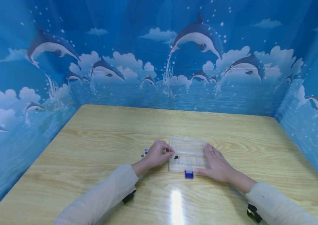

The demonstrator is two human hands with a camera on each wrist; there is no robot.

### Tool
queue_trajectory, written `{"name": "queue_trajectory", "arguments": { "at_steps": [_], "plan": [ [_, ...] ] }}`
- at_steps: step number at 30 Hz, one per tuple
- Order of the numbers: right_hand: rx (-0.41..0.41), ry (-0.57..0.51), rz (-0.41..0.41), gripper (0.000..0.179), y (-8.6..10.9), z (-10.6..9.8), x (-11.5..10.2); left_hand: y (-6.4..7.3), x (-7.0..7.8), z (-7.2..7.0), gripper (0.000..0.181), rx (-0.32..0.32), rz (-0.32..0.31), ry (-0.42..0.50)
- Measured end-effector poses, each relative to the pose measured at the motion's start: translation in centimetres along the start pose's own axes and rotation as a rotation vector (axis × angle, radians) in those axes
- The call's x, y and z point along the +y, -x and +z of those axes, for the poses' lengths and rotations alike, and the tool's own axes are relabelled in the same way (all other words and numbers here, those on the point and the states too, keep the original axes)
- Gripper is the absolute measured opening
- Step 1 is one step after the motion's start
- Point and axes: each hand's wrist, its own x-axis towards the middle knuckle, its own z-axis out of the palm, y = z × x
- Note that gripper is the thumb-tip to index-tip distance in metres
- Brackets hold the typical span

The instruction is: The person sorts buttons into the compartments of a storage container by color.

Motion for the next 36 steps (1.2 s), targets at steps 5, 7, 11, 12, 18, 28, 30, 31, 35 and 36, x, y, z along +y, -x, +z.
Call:
{"name": "queue_trajectory", "arguments": {
  "at_steps": [5,7,11,12,18,28,30,31,35,36],
  "plan": [
    [-0.001,0.002,-0.002,0.104,-0.1,0.1,0.2,0.4,-0.4,-0.3,0.006,-0.002,0.028,0.019],
    [-0.002,0.005,-0.003,0.104,-0.1,0.2,0.2,0.5,-0.5,-0.5,0.007,0.004,0.019,0.026],
    [-0.004,0.007,-0.005,0.103,-0.1,0.2,0.2,0.6,-0.5,-1.1,0.007,0.005,0.003,0.031],
    [-0.005,0.007,-0.004,0.103,-0.1,0.1,0.2,0.6,-0.5,-1.3,0.007,0.004,-0.001,0.037],
    [-0.006,0.009,-0.002,0.104,-0.1,0.1,0.2,0.9,-0.6,-2.2,0.008,0.006,-0.017,0.069],
    [-0.008,0.011,0.001,0.104,-0.1,0.2,0.4,1.5,-1.4,-2.8,0.010,0.008,-0.008,0.062],
    [-0.007,0.009,0.001,0.104,-0.1,0.2,0.3,1.6,-1.6,-3.0,0.012,0.001,-0.014,0.056],
    [-0.006,0.008,0.002,0.104,-0.1,0.2,0.3,1.6,-1.6,-3.0,0.013,-0.001,-0.016,0.055],
    [-0.004,0.005,0.000,0.105,-0.1,0.2,0.3,1.7,-1.9,-3.3,0.017,-0.014,-0.010,0.048],
    [-0.004,0.005,0.000,0.105,-0.1,0.2,0.3,1.7,-1.9,-3.3,0.018,-0.018,-0.011,0.046]
  ]
}}
